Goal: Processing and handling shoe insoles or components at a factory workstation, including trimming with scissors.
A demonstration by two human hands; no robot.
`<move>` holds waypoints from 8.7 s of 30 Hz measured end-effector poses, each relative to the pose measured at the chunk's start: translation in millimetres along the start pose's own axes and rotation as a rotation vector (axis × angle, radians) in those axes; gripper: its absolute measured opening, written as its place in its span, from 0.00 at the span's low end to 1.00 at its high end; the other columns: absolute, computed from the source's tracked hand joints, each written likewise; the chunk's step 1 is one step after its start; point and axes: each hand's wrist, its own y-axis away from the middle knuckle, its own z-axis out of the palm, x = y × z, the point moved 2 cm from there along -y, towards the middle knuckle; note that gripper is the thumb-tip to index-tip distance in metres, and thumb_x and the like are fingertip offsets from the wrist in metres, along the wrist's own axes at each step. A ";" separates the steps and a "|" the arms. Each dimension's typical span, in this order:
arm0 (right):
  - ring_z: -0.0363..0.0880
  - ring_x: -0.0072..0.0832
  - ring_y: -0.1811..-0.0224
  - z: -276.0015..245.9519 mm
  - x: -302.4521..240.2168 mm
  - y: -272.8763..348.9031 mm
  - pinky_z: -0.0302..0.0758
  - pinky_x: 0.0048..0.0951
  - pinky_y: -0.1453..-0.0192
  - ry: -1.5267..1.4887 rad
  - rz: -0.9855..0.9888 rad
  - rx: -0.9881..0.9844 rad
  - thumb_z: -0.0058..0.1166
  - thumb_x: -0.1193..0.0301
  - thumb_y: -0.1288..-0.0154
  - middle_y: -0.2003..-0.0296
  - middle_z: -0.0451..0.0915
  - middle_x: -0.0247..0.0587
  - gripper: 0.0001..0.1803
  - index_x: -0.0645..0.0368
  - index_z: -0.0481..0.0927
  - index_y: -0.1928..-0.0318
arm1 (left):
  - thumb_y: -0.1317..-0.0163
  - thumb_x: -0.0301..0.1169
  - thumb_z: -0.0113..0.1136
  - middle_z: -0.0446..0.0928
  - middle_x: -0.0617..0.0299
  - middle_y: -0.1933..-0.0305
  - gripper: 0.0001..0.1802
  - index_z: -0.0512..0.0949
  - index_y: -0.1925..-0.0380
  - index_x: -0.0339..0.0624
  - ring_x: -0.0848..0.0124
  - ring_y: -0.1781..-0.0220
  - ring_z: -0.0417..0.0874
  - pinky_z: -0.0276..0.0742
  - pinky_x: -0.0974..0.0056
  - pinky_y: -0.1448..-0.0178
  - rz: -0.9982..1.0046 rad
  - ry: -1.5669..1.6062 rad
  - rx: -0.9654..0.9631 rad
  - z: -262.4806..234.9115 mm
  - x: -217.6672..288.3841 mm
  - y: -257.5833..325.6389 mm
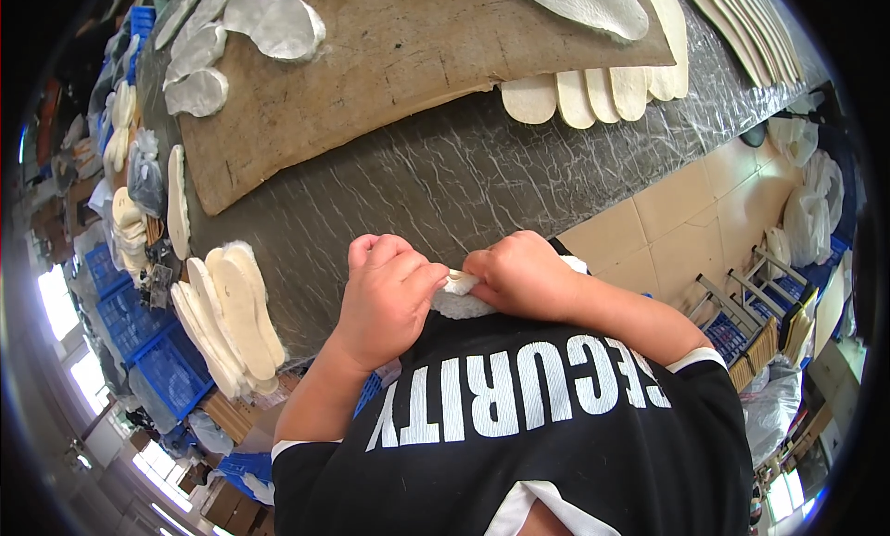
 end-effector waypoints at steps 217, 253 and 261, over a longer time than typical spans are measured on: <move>0.74 0.15 0.66 -0.1 15.1 21.7 0.73 0.20 0.60 -0.746 -0.108 0.514 0.66 0.80 0.46 0.71 0.76 0.24 0.10 0.60 0.78 0.65 | 0.48 0.21 0.70 0.73 0.67 0.70 0.11 0.76 0.69 0.34 0.79 0.68 0.71 0.69 0.74 0.62 -0.349 0.623 0.361 21.8 1.1 12.8; 0.81 0.25 0.61 -28.6 36.1 4.1 0.78 0.27 0.54 -1.434 -0.186 0.077 0.65 0.71 0.41 0.63 0.82 0.38 0.11 0.61 0.81 0.59 | 0.43 0.22 0.61 0.80 0.64 0.71 0.04 0.80 0.68 0.32 0.76 0.70 0.79 0.76 0.72 0.64 -0.564 1.079 -0.001 -2.0 23.8 -22.4; 0.80 0.30 0.61 -24.8 48.0 6.2 0.76 0.29 0.56 -1.543 -0.205 0.004 0.67 0.70 0.43 0.65 0.82 0.42 0.10 0.61 0.81 0.63 | 0.34 0.30 0.59 0.81 0.61 0.66 0.10 0.79 0.61 0.31 0.74 0.69 0.81 0.78 0.70 0.61 -0.539 1.337 0.013 7.6 27.5 -19.0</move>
